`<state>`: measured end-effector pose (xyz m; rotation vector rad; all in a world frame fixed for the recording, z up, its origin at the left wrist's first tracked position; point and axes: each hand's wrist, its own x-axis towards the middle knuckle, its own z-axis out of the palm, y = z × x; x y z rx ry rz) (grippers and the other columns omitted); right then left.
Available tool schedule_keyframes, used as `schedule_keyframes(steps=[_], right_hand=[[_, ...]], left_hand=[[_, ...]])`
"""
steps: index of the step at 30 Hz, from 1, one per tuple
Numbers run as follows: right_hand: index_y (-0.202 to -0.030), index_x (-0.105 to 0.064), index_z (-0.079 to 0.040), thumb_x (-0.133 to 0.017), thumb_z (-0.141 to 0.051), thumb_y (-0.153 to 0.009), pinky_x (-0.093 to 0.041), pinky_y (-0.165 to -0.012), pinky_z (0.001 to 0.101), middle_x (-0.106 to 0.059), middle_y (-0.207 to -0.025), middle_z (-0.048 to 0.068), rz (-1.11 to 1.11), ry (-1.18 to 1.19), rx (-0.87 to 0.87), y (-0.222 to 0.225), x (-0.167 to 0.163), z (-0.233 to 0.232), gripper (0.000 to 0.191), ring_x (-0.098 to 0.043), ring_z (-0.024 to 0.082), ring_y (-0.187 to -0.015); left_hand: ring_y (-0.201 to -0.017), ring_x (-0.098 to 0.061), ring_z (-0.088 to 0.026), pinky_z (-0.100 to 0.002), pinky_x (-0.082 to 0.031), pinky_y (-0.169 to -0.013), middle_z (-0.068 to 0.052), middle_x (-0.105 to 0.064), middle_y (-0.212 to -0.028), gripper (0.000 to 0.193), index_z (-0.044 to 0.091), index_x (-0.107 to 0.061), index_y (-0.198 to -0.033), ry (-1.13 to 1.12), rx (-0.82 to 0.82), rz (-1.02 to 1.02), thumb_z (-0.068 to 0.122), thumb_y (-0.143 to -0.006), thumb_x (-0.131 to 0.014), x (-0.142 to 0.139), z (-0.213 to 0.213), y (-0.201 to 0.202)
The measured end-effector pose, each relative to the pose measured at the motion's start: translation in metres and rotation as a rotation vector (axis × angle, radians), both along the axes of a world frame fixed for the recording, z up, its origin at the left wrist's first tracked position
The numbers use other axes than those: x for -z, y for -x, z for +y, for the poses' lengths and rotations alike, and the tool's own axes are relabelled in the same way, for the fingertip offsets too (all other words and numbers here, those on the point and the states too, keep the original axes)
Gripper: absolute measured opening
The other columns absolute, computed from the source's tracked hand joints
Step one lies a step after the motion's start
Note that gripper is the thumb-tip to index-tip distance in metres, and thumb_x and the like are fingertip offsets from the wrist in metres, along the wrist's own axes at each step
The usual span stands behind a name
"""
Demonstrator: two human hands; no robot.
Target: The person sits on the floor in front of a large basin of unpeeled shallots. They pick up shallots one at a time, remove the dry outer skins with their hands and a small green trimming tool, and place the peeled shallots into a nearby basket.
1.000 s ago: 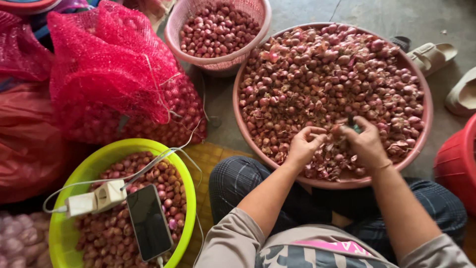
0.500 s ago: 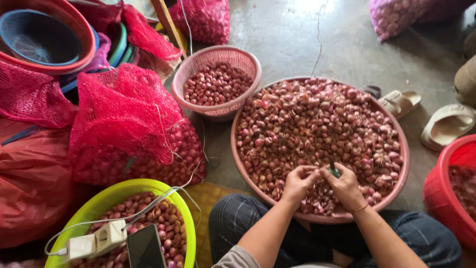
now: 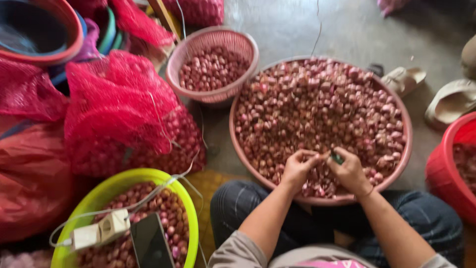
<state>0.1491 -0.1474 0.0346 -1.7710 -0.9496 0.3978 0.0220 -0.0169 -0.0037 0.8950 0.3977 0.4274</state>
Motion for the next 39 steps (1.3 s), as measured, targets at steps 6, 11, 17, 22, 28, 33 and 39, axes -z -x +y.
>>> schedule_keyframes(steps=[6, 11, 17, 22, 28, 33, 39], right_hand=[[-0.139, -0.059, -0.009, -0.054, -0.022, -0.103, -0.046, -0.062, 0.0243, -0.064, -0.089, 0.006, 0.541, 0.005, -0.025, 0.008, -0.032, -0.005, 0.039, -0.055, 0.01, -0.072], [-0.139, -0.057, -0.007, -0.057, -0.018, -0.1, -0.051, -0.078, 0.0217, -0.069, -0.101, 0.002, 0.104, 0.001, -0.162, 0.024, -0.039, -0.01, 0.041, -0.06, 0.006, -0.088], [-0.129, -0.063, -0.009, -0.058, -0.012, -0.102, -0.046, -0.068, 0.023, -0.061, -0.088, 0.0, 0.24, 0.041, -0.122, 0.029, -0.022, -0.007, 0.027, -0.053, 0.006, -0.078], [-0.119, -0.061, -0.007, -0.058, -0.009, -0.104, -0.046, -0.072, 0.0203, -0.059, -0.092, -0.001, 0.233, -0.059, -0.135, 0.023, -0.002, -0.007, 0.016, -0.052, 0.004, -0.083], [-0.116, -0.058, -0.003, -0.052, -0.011, -0.105, -0.048, -0.067, 0.0211, -0.062, -0.088, 0.001, 0.377, -0.088, -0.077, 0.012, 0.011, -0.002, 0.015, -0.056, 0.005, -0.077], [-0.119, -0.056, -0.003, -0.05, -0.017, -0.106, -0.042, -0.046, 0.0274, -0.061, -0.076, 0.006, 0.441, -0.013, 0.029, -0.003, 0.0, -0.002, 0.02, -0.053, 0.013, -0.054], [-0.126, -0.06, -0.001, -0.049, -0.023, -0.108, -0.045, -0.05, 0.0253, -0.065, -0.079, 0.006, 0.44, 0.039, 0.053, -0.003, -0.008, -0.008, 0.031, -0.058, 0.011, -0.059]], left_hand=[[-0.075, -0.07, -0.01, -0.024, -0.056, -0.058, -0.005, -0.074, -0.094, 0.021, 0.005, -0.067, -0.109, 0.126, -0.062, -0.009, 0.018, -0.096, -0.076, -0.008, 0.001, 0.0], [-0.072, -0.068, -0.013, -0.026, -0.057, -0.059, -0.007, -0.075, -0.094, 0.018, 0.005, -0.066, -0.105, 0.202, -0.042, -0.066, 0.016, -0.096, -0.077, -0.001, 0.001, -0.004], [-0.069, -0.069, -0.014, -0.027, -0.058, -0.058, -0.009, -0.073, -0.092, 0.015, 0.004, -0.064, -0.103, 0.282, 0.005, -0.173, 0.016, -0.1, -0.072, 0.022, 0.002, -0.007], [-0.072, -0.069, -0.014, -0.027, -0.058, -0.062, -0.008, -0.073, -0.092, 0.013, 0.004, -0.064, -0.102, 0.284, 0.023, -0.154, 0.015, -0.101, -0.071, 0.017, 0.0, -0.006], [-0.073, -0.064, -0.011, -0.025, -0.053, -0.062, -0.004, -0.07, -0.09, 0.01, 0.004, -0.065, -0.1, 0.176, 0.014, -0.069, 0.014, -0.103, -0.066, 0.01, -0.008, -0.006], [-0.07, -0.062, -0.018, -0.032, -0.056, -0.064, -0.012, -0.066, -0.087, 0.023, 0.007, -0.056, -0.09, 0.456, -0.17, -0.238, 0.022, -0.107, -0.056, -0.039, 0.059, -0.019], [-0.137, -0.039, -0.03, -0.047, -0.039, -0.111, -0.02, -0.037, -0.154, 0.07, 0.007, -0.037, -0.156, -0.401, -0.994, -0.009, 0.049, -0.107, -0.065, -0.163, 0.235, -0.051]])
